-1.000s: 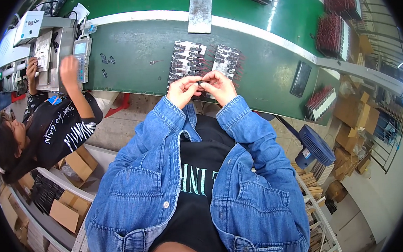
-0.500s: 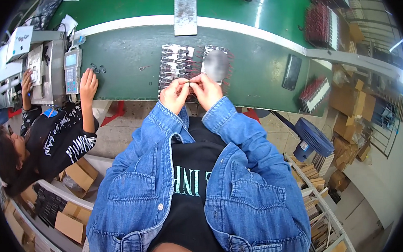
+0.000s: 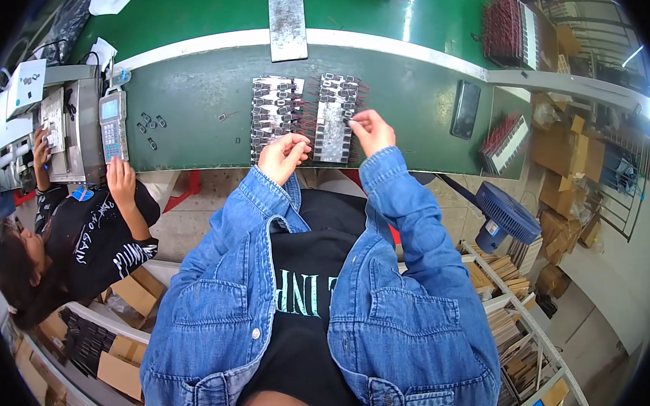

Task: The person picks up small electronic components and presses them onto wire leads arranged in rows on a tray. They repeat this process for each component, occasionally moving the tray to reach the next row.

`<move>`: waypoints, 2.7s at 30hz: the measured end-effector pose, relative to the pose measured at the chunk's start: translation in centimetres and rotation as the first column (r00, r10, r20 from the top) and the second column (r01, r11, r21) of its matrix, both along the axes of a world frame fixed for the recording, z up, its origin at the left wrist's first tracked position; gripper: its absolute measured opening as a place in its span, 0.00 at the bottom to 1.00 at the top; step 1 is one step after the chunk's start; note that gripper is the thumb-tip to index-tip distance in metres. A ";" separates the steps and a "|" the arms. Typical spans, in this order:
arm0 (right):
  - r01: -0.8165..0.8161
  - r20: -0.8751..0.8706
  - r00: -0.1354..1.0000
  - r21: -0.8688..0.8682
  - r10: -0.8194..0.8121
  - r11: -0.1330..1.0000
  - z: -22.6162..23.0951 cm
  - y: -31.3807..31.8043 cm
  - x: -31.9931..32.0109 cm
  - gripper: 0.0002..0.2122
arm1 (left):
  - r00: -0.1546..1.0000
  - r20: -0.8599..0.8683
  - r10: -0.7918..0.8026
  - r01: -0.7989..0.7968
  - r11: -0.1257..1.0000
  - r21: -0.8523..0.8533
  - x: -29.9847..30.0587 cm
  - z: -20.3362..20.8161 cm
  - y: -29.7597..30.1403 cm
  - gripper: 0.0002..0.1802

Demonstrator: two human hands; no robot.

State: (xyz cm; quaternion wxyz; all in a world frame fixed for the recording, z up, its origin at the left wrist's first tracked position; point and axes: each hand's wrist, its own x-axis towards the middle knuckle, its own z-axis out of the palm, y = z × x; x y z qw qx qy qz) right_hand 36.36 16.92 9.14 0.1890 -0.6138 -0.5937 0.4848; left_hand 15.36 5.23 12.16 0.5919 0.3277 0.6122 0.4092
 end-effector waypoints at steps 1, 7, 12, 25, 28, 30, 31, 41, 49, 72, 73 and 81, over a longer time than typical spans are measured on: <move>-0.003 -0.002 1.000 -0.001 0.003 1.000 -0.2 0.2 -0.8 0.07 | 1.000 0.014 -0.026 0.026 1.000 0.009 0.1 -0.5 -0.1 0.10; -0.220 0.263 0.950 0.190 0.166 0.957 0.9 1.6 -5.6 0.05 | 0.998 -0.047 -0.051 0.051 0.999 0.007 0.0 0.5 -0.2 0.10; -0.374 0.410 0.887 0.374 0.210 0.849 0.8 1.8 -5.8 0.07 | 0.998 -0.046 -0.035 0.033 0.998 -0.054 -0.6 0.7 -0.6 0.10; -0.533 0.332 0.846 0.485 0.418 0.693 0.7 -1.4 -5.6 0.06 | 0.973 -0.133 0.188 -0.189 0.982 0.005 -3.2 -0.8 -3.5 0.09; -0.586 0.405 0.808 0.475 0.429 0.656 0.3 -1.0 -5.2 0.07 | 0.952 -0.180 0.246 -0.247 0.969 0.020 -5.6 -1.0 -4.1 0.09; -0.597 0.397 0.801 0.479 0.448 0.644 0.3 -0.6 -5.2 0.06 | 0.935 -0.213 0.285 -0.286 0.958 0.027 -7.3 -1.3 -4.3 0.09; -0.628 0.424 0.774 0.412 0.471 0.660 0.3 -0.3 -5.2 0.06 | 0.913 -0.250 0.323 -0.329 0.944 0.018 -8.2 -1.4 -4.4 0.09; -0.654 0.463 0.730 0.256 0.503 0.712 1.2 -0.1 -6.1 0.04 | 0.580 -0.435 0.689 -0.731 0.676 0.095 -20.5 -6.3 -5.9 0.11; -0.236 -0.277 0.945 -0.204 0.176 0.950 1.9 -0.8 -4.0 0.07 | 0.121 -0.878 0.463 -0.763 0.609 0.217 -24.2 -7.0 -3.6 0.16; -0.072 -0.572 0.756 -0.557 -0.319 0.827 6.5 -1.7 -6.0 0.14 | 0.229 -0.730 0.644 -0.543 0.707 0.453 -21.2 -8.6 -5.1 0.07; -0.100 -0.587 0.746 -0.564 -0.313 0.820 6.4 -1.7 -5.9 0.14 | 0.208 -0.768 0.606 -0.540 0.726 0.426 -21.4 -9.0 -5.9 0.08; -0.100 -0.531 0.811 -0.537 -0.244 0.838 5.0 -2.2 -6.5 0.12 | 0.223 -0.922 0.315 -0.616 0.779 0.117 -20.0 -4.5 -4.3 0.15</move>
